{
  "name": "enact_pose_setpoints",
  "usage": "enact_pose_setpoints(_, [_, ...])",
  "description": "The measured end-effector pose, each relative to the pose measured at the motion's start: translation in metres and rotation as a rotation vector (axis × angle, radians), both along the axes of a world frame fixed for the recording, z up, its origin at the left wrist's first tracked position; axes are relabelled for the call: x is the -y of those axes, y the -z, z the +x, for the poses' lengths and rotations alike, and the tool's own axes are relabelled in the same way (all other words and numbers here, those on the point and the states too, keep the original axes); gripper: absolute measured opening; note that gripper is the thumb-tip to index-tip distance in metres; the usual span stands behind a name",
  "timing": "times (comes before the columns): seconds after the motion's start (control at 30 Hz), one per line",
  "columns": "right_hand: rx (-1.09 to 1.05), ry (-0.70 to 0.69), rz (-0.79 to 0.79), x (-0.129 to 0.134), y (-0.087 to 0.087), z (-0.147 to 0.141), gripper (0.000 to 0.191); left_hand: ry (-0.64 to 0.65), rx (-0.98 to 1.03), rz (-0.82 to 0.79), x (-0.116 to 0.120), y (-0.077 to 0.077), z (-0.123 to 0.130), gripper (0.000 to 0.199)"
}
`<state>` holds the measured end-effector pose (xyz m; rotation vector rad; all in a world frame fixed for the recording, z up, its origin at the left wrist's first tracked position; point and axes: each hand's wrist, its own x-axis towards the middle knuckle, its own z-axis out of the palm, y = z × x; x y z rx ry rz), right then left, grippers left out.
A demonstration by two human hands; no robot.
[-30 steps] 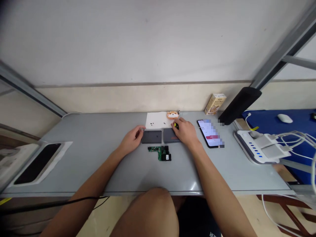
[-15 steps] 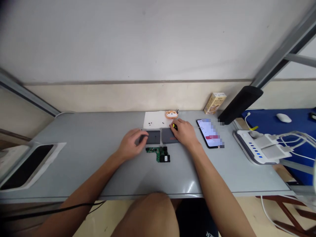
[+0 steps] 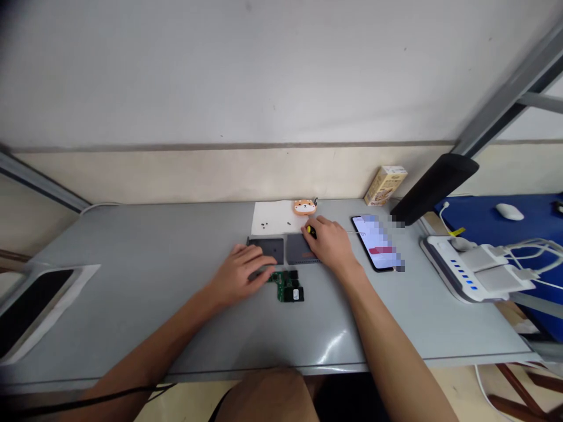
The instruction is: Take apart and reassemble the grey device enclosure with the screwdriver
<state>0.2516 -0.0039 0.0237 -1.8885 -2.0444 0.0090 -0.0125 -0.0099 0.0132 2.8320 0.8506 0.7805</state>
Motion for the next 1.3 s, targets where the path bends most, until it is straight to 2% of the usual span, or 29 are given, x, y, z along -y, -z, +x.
enact_pose_setpoints(0.17, [0.003, 0.0, -0.014, 0.0, -0.002, 0.0, 0.033, -0.338, 0.063, -0.108, -0.02, -0.003, -0.017, 0.025])
enact_pose_setpoints(0.27, [0.01, 0.004, -0.017, 0.001, -0.002, -0.001, 0.033, -0.432, 0.027, -0.221, -0.031, 0.0, -0.027, 0.027])
enact_pose_setpoints(0.43, [-0.004, -0.009, -0.007, 0.0, -0.003, 0.001, 0.033, -0.466, 0.052, -0.259, -0.043, 0.004, -0.039, 0.026])
enact_pose_setpoints(0.57, [-0.093, -0.033, 0.073, 0.006, -0.016, 0.005, 0.03, -0.422, 0.074, -0.27, -0.047, 0.006, -0.044, 0.021])
enact_pose_setpoints(0.67, [-0.137, -0.074, 0.179, 0.027, -0.028, 0.003, 0.027, -0.415, 0.073, -0.28, -0.048, 0.009, -0.045, 0.017])
enact_pose_setpoints(0.77, [-0.122, -0.28, 0.13, 0.061, -0.03, -0.008, 0.025, -0.423, 0.07, -0.284, -0.049, 0.011, -0.046, 0.016])
enact_pose_setpoints(0.87, [-0.067, -0.436, 0.015, 0.09, -0.02, -0.018, 0.026, -0.418, 0.065, -0.288, -0.049, 0.013, -0.046, 0.014])
enact_pose_setpoints(0.97, [-0.037, -0.481, -0.06, 0.105, -0.006, -0.022, 0.038, -0.403, 0.053, -0.286, -0.048, 0.013, -0.043, 0.012])
enact_pose_setpoints(1.03, [-0.029, -0.483, -0.107, 0.108, -0.001, -0.022, 0.044, -0.408, 0.041, -0.279, -0.047, 0.012, -0.042, 0.015])
enact_pose_setpoints(1.1, [-0.034, -0.494, -0.141, 0.107, -0.003, -0.021, 0.04, -0.428, 0.029, -0.272, -0.046, 0.012, -0.041, 0.017])
enact_pose_setpoints(1.23, [-0.114, -0.542, -0.104, 0.088, -0.026, -0.021, 0.033, -0.472, 0.007, -0.258, -0.045, 0.012, -0.04, 0.016])
enact_pose_setpoints(1.3, [-0.121, -0.497, -0.035, 0.068, -0.04, -0.024, 0.031, -0.472, -0.006, -0.253, -0.045, 0.011, -0.039, 0.016])
